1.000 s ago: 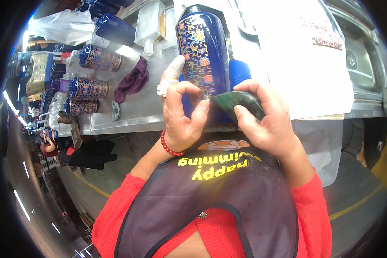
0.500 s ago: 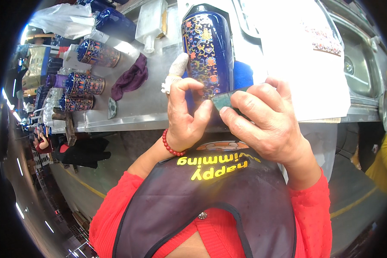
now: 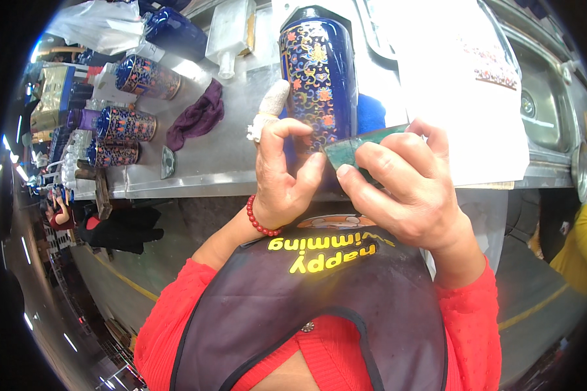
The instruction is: The person applies a decorative sticker to a blue cylindrical container, smooths it with a green card, and then applies a second sticker to the same container.
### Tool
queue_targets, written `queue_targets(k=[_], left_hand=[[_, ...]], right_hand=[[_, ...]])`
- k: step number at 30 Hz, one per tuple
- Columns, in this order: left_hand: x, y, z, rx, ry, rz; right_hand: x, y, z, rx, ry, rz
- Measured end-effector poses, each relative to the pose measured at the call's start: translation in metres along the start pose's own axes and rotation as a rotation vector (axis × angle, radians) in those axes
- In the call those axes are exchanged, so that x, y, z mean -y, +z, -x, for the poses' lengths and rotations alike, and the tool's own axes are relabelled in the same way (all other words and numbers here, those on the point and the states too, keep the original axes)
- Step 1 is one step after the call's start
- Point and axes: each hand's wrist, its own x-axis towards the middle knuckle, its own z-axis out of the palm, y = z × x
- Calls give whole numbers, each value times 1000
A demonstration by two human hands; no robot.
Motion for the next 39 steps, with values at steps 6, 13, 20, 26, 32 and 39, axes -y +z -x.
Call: queue_targets(k=[6,13,20,26,32,39], left_hand=[[-1,3,-1,-29,-20,23],[-2,0,3,-24,-66,60],[0,-1,4,-17,-214,207],[-11,1,-2,-22,-261,142],[-16,2,-2,-2,-315,133],[-12,5,0,-52,-337,308]], right_hand=[[1,2,-3,-22,-13,-2],[-4,-3,-4,-38,-3,-23],[-12,-5,4,-80,390,-476],[-25,-6,7,-38,470,-565],[-24,-8,11,-1,565,-652],[-25,-6,16,-33,603,-661]])
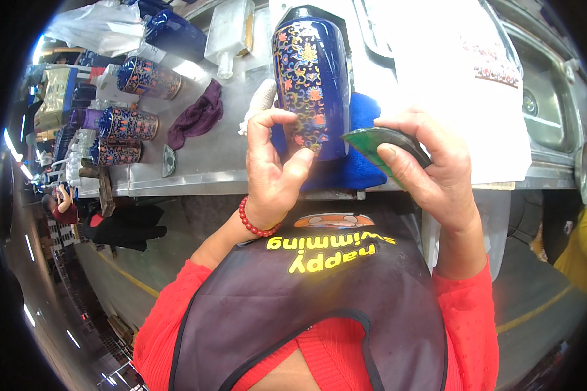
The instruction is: The person applies a decorative sticker to a blue cylindrical container, smooths it with a green card, and then applies a second sticker to the same container.
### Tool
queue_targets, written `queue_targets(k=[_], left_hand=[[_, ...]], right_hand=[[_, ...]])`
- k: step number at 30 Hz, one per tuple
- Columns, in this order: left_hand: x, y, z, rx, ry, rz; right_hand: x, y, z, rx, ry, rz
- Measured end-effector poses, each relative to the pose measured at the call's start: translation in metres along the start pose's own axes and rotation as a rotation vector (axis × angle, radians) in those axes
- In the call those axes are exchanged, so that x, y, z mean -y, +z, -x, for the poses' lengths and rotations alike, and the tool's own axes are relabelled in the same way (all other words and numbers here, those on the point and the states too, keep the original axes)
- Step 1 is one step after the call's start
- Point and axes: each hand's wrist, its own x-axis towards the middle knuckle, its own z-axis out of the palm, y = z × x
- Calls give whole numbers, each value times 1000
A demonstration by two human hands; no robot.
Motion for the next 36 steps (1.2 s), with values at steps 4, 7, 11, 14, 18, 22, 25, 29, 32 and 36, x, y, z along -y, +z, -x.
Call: queue_targets(k=[4,7,11,14,18,22,25,29,32,36], left_hand=[[-4,4,-1,0,119,-246],[-4,4,-2,19,123,-296],[1,-5,2,11,491,-553],[5,-12,13,77,609,-848],[11,-4,20,69,819,-1008],[9,-4,20,136,801,-919],[4,-17,21,99,624,-787],[8,-24,18,32,535,-837],[9,-24,18,57,598,-934],[6,-23,14,61,656,-977]], right_hand=[[-4,-1,3,2,0,35],[-6,1,7,-24,65,-27],[-11,8,15,-132,249,-305],[-16,14,19,-202,304,-481],[-23,18,19,-227,328,-571],[-28,21,19,-255,322,-687],[-32,25,17,-323,345,-794],[-34,36,15,-312,382,-913],[-35,41,15,-276,361,-923],[-39,42,17,-288,394,-893]])
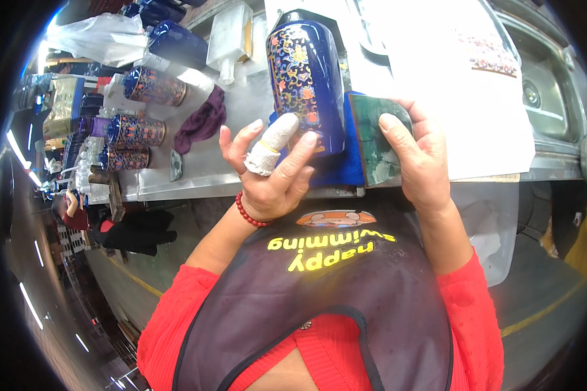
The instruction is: The person applies a decorative sticker to a blue cylindrical container, smooths it with a green card, and then applies a second sticker to the same container.
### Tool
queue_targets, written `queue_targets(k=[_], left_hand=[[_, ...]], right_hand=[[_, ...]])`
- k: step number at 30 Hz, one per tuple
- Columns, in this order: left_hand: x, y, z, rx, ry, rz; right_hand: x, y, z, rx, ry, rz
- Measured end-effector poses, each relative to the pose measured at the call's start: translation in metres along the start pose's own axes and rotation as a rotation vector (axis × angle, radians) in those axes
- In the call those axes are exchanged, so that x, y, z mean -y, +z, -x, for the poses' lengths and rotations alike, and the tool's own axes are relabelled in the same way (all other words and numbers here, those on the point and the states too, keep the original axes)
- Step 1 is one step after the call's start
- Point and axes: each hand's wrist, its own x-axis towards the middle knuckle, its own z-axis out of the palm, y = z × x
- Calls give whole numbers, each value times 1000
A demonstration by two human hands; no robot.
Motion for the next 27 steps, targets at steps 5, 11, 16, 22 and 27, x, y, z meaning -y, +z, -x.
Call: queue_targets(k=[5,11,16,22,27], left_hand=[[-1,3,-8,-56,82,14],[8,1,-8,23,-109,158],[6,16,-1,-11,-101,98],[15,8,-3,54,-70,147],[45,4,-39,136,-67,242]], right_hand=[[3,2,-1,-22,-7,23],[15,39,-8,-16,-11,63],[9,62,-24,22,-350,665],[1,44,-21,-71,-216,580],[-1,35,-20,-96,-20,266]])
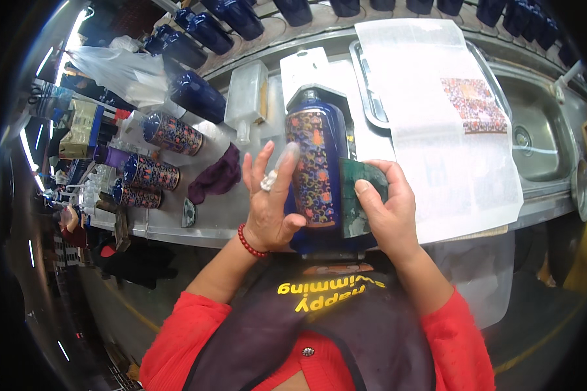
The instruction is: The person applies a decorative sticker to a blue cylindrical container, smooths it with a green card, and then applies a second sticker to the same container.
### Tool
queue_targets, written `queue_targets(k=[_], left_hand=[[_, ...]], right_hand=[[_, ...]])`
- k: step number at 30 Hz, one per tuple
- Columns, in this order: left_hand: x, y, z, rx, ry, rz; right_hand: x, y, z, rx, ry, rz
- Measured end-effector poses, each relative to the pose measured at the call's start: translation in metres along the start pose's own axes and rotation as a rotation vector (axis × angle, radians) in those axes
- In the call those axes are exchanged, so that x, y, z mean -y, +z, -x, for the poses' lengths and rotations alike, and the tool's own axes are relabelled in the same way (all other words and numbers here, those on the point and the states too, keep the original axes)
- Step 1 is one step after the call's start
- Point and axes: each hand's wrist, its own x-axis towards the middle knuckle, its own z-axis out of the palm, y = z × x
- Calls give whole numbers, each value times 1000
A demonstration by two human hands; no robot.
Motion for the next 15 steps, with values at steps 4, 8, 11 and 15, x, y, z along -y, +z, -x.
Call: queue_targets(k=[4,8,11,15], left_hand=[[17,-5,-37,39,95,-54],[31,-7,-63,87,178,-56],[41,-4,-74,-69,112,221],[40,7,-74,0,-149,529]], right_hand=[[0,1,-3,8,24,-93],[2,-1,-5,27,-26,-101],[3,-4,-5,34,-67,-103],[7,-7,-6,58,-67,-93]])
